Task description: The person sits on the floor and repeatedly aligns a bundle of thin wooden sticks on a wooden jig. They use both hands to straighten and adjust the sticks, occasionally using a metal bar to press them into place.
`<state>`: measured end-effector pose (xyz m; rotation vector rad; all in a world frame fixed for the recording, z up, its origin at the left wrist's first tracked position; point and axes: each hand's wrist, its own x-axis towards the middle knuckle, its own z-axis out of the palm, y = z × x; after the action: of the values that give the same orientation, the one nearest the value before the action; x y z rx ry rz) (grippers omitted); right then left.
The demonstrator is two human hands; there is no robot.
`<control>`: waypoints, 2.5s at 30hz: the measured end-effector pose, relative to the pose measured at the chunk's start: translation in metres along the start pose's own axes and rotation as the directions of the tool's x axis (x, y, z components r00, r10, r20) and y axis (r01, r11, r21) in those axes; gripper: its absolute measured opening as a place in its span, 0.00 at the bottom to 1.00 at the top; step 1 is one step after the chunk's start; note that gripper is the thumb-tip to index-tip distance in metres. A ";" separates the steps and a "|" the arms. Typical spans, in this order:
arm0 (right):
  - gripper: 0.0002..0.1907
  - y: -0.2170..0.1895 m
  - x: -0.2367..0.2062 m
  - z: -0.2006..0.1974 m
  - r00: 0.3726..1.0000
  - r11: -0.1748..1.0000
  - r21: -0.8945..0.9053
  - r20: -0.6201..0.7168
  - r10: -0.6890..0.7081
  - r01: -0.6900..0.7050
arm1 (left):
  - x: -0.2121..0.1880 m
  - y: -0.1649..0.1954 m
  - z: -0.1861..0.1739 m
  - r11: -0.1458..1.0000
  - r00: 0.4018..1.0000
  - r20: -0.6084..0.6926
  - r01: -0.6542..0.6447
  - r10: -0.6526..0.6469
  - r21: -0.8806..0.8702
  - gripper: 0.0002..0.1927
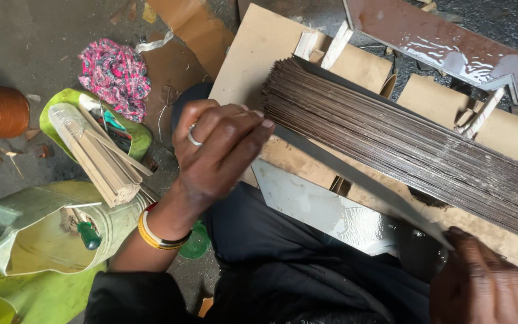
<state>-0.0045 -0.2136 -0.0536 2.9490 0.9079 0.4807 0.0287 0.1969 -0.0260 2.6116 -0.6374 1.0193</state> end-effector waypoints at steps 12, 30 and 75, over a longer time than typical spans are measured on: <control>0.12 -0.008 0.025 0.016 0.963 0.989 0.116 -0.242 0.115 -0.089 | 0.014 -0.003 0.002 0.980 0.999 0.022 -0.049 0.046 0.191 0.02; 0.12 -0.014 0.053 -0.028 0.980 0.968 0.168 -0.037 0.198 -0.189 | 0.040 0.022 -0.015 0.968 0.971 -0.030 0.240 -0.238 0.074 0.04; 0.13 -0.025 0.046 -0.030 0.983 0.992 0.075 -0.142 0.112 -0.102 | -0.025 0.068 0.078 0.367 0.469 -0.103 0.516 -0.877 -0.774 0.12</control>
<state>0.0092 -0.1698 -0.0150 3.0696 0.7940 0.6924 0.0236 0.1145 -0.0938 1.5257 0.3219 0.8614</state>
